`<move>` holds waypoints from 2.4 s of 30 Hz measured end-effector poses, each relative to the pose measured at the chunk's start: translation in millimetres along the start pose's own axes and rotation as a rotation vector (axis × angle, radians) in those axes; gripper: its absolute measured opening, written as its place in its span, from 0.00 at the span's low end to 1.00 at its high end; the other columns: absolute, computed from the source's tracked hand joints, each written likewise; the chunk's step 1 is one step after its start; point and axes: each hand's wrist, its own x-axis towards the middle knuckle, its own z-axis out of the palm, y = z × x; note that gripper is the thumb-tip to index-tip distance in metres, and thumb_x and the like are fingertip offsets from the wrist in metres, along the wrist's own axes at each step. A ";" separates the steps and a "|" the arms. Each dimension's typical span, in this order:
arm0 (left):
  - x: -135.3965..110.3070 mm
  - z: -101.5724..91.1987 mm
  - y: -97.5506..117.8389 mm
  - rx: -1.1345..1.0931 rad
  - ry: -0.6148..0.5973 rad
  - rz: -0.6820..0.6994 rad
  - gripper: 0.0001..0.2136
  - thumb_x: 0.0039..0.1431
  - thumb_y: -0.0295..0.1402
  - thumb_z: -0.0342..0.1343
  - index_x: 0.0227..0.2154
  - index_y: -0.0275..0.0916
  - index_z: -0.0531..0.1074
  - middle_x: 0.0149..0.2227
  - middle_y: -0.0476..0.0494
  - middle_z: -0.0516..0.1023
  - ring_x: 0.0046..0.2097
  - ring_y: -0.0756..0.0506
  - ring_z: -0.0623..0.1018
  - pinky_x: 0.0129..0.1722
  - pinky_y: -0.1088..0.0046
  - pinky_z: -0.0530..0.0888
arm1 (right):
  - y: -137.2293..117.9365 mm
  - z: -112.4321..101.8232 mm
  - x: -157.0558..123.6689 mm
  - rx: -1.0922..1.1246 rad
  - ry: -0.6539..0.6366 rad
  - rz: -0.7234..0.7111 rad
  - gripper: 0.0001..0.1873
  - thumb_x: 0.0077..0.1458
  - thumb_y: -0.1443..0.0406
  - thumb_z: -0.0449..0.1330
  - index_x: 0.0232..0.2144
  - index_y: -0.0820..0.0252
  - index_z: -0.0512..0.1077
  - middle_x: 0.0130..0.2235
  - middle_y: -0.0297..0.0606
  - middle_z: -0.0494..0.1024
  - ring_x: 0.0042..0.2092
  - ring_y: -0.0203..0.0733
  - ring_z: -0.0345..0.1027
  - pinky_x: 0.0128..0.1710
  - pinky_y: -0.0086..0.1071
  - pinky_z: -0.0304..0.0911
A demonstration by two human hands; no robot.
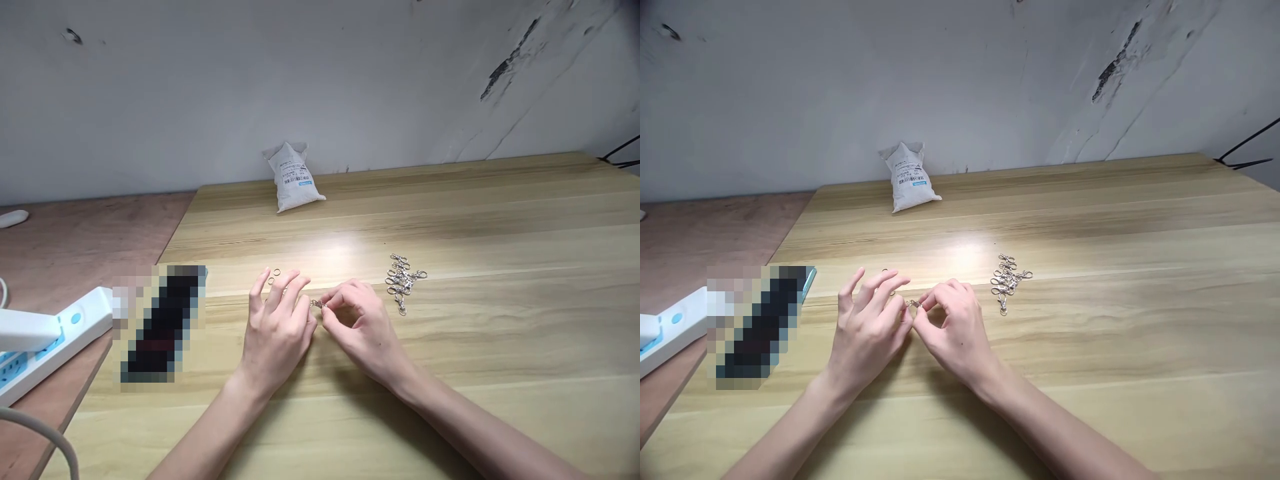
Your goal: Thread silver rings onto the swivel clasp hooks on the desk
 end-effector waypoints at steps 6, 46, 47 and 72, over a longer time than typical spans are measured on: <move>-1.5 2.9 5.4 0.053 -0.002 0.010 0.07 0.58 0.23 0.51 0.27 0.38 0.69 0.46 0.39 0.80 0.53 0.38 0.76 0.61 0.51 0.57 | -0.1 5.2 -5.4 0.002 -0.002 0.041 0.08 0.52 0.70 0.59 0.23 0.57 0.67 0.30 0.37 0.78 0.36 0.43 0.70 0.41 0.41 0.61; -3.7 4.2 -24.0 -0.174 0.015 -0.102 0.03 0.59 0.29 0.58 0.33 0.43 0.76 0.51 0.42 0.75 0.59 0.38 0.68 0.62 0.45 0.56 | 9.1 -41.1 20.3 -0.016 -0.171 -0.038 0.05 0.57 0.66 0.58 0.31 0.58 0.73 0.36 0.37 0.75 0.39 0.39 0.69 0.39 0.33 0.64; -5.1 6.6 -26.0 -0.189 -0.015 -0.108 0.04 0.60 0.30 0.58 0.33 0.44 0.76 0.50 0.42 0.75 0.59 0.38 0.68 0.62 0.45 0.56 | 12.0 -56.2 25.1 -0.064 -0.236 -0.043 0.06 0.58 0.64 0.57 0.32 0.58 0.73 0.36 0.37 0.75 0.38 0.39 0.69 0.36 0.31 0.63; 30.3 27.7 -7.4 -0.197 -0.230 0.091 0.09 0.64 0.31 0.51 0.34 0.43 0.77 0.38 0.46 0.77 0.44 0.44 0.73 0.61 0.48 0.57 | 9.5 -87.0 -1.6 -1.087 -0.391 -0.016 0.11 0.45 0.78 0.55 0.18 0.60 0.67 0.22 0.41 0.74 0.25 0.41 0.64 0.24 0.34 0.41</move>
